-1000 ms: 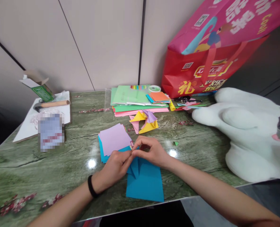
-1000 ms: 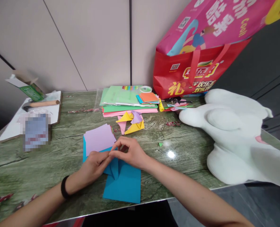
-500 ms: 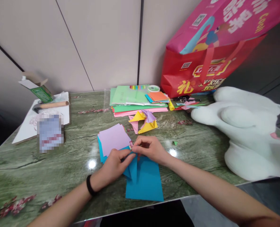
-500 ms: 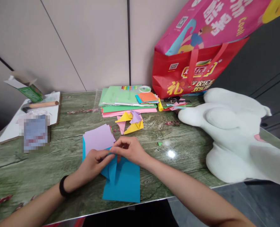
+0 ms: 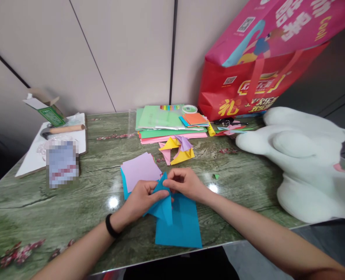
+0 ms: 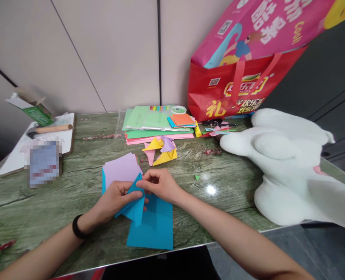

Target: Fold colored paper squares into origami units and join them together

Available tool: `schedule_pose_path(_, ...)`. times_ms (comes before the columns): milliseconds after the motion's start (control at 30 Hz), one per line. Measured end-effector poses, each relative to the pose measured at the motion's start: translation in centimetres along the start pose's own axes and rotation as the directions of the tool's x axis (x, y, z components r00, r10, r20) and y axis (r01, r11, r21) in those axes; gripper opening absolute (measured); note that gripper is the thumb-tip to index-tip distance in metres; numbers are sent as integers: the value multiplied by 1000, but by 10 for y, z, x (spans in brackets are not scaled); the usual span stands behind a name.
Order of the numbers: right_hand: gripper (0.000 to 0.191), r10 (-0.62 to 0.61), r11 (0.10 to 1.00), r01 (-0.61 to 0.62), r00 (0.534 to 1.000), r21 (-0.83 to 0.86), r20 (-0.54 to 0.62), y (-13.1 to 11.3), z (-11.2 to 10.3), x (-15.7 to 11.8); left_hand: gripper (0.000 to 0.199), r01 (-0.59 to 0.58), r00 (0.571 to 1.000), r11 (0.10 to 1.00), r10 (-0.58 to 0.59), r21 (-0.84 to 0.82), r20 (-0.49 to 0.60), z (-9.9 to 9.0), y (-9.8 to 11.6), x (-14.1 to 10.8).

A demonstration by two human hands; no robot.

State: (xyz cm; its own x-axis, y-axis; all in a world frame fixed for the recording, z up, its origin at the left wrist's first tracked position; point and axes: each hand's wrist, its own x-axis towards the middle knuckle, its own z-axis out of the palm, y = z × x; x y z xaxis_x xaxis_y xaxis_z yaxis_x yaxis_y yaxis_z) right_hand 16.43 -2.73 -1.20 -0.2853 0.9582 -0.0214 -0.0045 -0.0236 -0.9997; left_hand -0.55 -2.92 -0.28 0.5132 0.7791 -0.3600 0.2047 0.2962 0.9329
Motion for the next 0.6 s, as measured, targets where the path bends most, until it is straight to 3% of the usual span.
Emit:
schedule_pose_path(133, 37, -70, 987, 69, 998, -143, -5, 2, 0, 0, 34, -37, 998, 995, 41, 89, -47, -1, 2, 0)
schedule_pose_path(300, 36, -36, 983, 40, 999, -178, 31, 2, 1, 1, 39, -78, 989, 979, 99, 189, -105, -2, 3, 0)
schedule_pose_path(433, 32, -66, 964, 80, 996, -252, 63, 2, -1, 1, 39, -51, 991, 989, 68, 142, -118, -3, 2, 2)
schedule_pose_path(600, 29, -74, 946, 68, 997, -317, -7, 6, -3, 2, 38, 45, 999, 999, -44, 20, -22, -4, 6, 3)
